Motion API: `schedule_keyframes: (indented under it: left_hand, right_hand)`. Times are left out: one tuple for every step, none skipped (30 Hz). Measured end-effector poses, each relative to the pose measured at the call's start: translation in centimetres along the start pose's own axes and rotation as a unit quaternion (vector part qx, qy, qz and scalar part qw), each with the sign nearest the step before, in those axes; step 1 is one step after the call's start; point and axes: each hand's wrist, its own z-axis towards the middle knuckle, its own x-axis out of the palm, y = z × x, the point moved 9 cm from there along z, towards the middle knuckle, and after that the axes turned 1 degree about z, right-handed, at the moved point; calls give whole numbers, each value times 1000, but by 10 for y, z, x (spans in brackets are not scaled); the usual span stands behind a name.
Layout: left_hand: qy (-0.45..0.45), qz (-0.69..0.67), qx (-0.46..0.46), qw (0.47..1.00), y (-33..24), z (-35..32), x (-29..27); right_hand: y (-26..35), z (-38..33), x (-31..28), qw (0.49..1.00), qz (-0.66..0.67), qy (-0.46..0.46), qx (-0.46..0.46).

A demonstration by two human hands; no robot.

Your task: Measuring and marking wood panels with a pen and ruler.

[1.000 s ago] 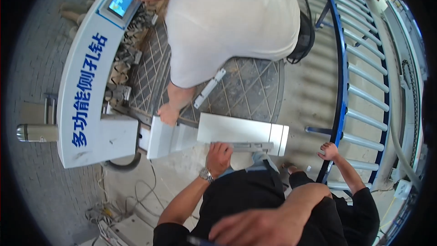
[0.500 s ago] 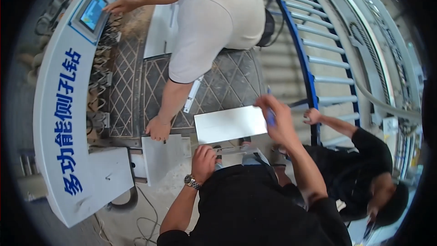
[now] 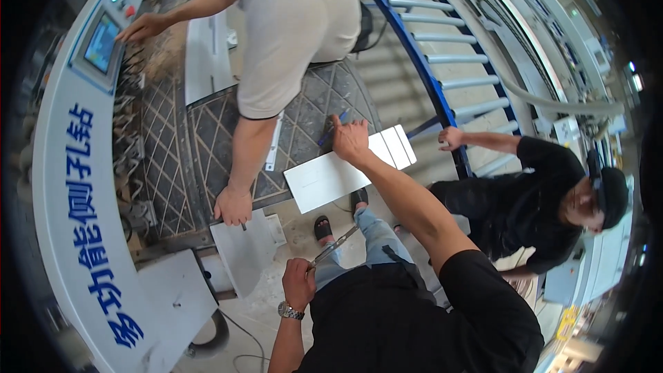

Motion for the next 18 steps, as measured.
schedule_keyframes:
  left_hand:
    - [12, -4, 7, 1000, 2, 2, 3]
    - [27, -5, 10, 1000, 6, 5, 6]
    - [34, -9, 26, 999, 8, 9, 8]
    - [48, -27, 37, 998, 12, 13, 12]
    - [62, -45, 47, 996, 17, 17, 18]
    - [72, -46, 59, 995, 22, 21, 25]
    - [99, -28, 62, 993, 29, 24, 37]
    - [124, -7, 75, 989, 36, 25, 49]
    - [157, -11, 96, 983, 42, 27, 62]
    - [223, 5, 36, 974, 62, 30, 83]
    - [292, 30, -14, 956, 81, 31, 104]
    - [316, 57, 11, 947, 85, 34, 118]
    - [335, 82, 41, 938, 88, 40, 130]
    - [372, 48, 20, 927, 93, 46, 148]
    - [411, 41, -41, 910, 104, 51, 165]
    - [428, 32, 20, 903, 91, 59, 176]
    - [452, 68, 7, 889, 90, 66, 193]
    - [479, 90, 59, 871, 74, 71, 208]
  right_hand:
    - [-6, -14, -11, 998, 52, -33, -4]
    - [-15, -38, -36, 981, 137, -136, -16]
    - [-27, -77, -67, 934, 226, -271, -57]
    - [-49, -112, -71, 936, 233, -264, -6]
    - [-69, -154, -75, 933, 243, -264, 24]
    - [-88, -197, -74, 931, 247, -261, 60]
    - [-112, -243, -63, 933, 248, -228, 129]
    - [-135, -290, -41, 934, 243, -163, 205]
    - [-157, -344, -11, 926, 227, -79, 292]
    - [-168, -398, 18, 927, 184, 3, 328]
    - [-177, -459, 53, 909, 140, 112, 375]
    - [-182, -525, 83, 868, 156, 159, 444]
    - [-177, -592, 113, 814, 178, 210, 511]
    - [-168, -655, 131, 777, 191, 183, 571]
    - [-145, -716, 155, 718, 242, 175, 629]
    - [-115, -771, 180, 648, 296, 171, 680]
    - [-68, -819, 210, 536, 404, 166, 723]
    - [-12, -863, 233, 406, 475, 165, 763]
